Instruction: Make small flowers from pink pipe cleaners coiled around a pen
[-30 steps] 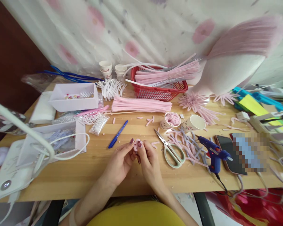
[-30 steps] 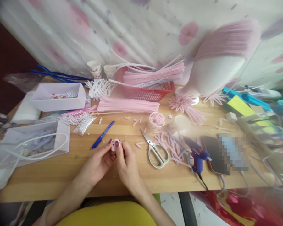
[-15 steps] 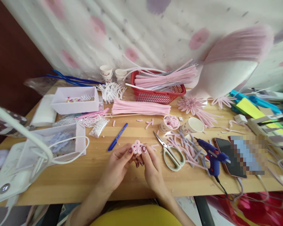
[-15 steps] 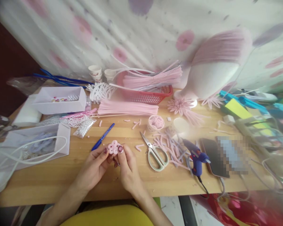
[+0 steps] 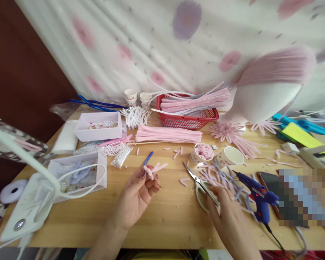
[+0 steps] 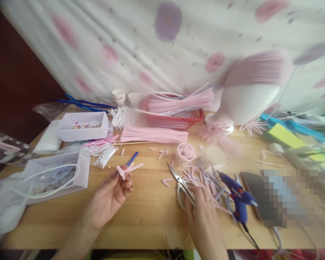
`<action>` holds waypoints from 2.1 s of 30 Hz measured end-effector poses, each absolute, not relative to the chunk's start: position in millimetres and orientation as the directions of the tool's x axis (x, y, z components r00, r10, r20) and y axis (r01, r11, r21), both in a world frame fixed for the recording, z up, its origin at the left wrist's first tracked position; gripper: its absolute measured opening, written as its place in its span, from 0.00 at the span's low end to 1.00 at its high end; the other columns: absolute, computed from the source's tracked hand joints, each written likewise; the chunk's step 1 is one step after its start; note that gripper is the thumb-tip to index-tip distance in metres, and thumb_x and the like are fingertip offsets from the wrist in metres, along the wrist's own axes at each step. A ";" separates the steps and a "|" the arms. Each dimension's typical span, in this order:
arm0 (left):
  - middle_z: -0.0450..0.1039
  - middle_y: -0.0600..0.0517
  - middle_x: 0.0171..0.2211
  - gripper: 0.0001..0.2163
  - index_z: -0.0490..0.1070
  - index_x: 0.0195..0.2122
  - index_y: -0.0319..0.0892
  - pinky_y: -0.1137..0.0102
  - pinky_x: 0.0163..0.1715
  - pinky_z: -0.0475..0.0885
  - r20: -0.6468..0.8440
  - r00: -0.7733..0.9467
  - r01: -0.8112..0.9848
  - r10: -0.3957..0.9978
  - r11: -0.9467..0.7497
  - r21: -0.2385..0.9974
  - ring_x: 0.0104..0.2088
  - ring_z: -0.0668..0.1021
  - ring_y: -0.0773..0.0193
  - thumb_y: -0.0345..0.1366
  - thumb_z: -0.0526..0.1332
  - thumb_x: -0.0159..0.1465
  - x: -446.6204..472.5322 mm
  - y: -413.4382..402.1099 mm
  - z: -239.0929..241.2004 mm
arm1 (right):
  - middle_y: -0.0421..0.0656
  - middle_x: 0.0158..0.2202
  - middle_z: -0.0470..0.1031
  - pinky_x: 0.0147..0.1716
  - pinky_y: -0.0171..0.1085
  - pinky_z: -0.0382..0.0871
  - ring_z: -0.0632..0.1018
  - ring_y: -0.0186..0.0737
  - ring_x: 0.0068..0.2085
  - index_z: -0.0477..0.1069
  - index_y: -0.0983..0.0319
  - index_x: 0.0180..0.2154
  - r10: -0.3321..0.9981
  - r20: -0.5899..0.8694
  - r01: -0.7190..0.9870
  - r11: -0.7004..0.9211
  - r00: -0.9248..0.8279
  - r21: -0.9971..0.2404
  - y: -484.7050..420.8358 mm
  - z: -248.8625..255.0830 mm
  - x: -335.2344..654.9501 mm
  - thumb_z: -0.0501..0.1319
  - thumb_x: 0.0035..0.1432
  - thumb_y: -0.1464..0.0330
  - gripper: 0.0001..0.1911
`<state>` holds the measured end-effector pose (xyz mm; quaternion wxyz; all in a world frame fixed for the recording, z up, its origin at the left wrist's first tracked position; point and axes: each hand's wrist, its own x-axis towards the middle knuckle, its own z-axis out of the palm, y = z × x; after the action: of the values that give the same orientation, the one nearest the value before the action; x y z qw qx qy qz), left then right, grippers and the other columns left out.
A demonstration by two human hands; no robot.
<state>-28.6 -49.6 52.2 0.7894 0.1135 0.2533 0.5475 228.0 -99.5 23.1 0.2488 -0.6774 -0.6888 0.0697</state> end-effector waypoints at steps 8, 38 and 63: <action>0.69 0.57 0.25 0.10 0.76 0.34 0.42 0.81 0.26 0.69 -0.215 0.364 -0.903 0.906 0.400 0.159 0.23 0.71 0.76 0.27 0.73 0.53 -33.8 -58.3 65.2 | 0.55 0.35 0.76 0.35 0.52 0.71 0.78 0.58 0.36 0.70 0.62 0.36 0.967 0.250 0.975 0.098 -0.045 -0.201 -90.1 -12.0 249.4 0.50 0.61 0.62 0.13; 0.75 0.51 0.27 0.06 0.82 0.36 0.50 0.68 0.28 0.71 0.610 0.346 0.175 0.713 -0.688 0.704 0.29 0.77 0.62 0.31 0.66 0.61 -56.4 -46.0 78.9 | 0.42 0.37 0.73 0.31 0.35 0.67 0.71 0.39 0.32 0.69 0.60 0.45 0.833 -0.044 0.345 0.180 -0.551 -0.921 -88.9 75.0 179.4 0.71 0.43 0.56 0.28; 0.81 0.53 0.37 0.11 0.78 0.32 0.48 0.69 0.35 0.75 0.607 0.192 0.209 0.771 -0.637 0.742 0.36 0.81 0.62 0.22 0.66 0.57 -59.4 -41.8 60.5 | 0.36 0.22 0.65 0.23 0.33 0.59 0.67 0.34 0.23 0.62 0.60 0.30 0.987 -0.015 0.684 0.099 -0.159 -0.723 -92.0 37.3 183.5 0.62 0.56 0.66 0.09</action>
<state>-59.4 -41.8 60.5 0.2606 0.7267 0.3372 0.5388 183.5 -92.0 37.3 0.2496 -0.5985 -0.6980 0.3038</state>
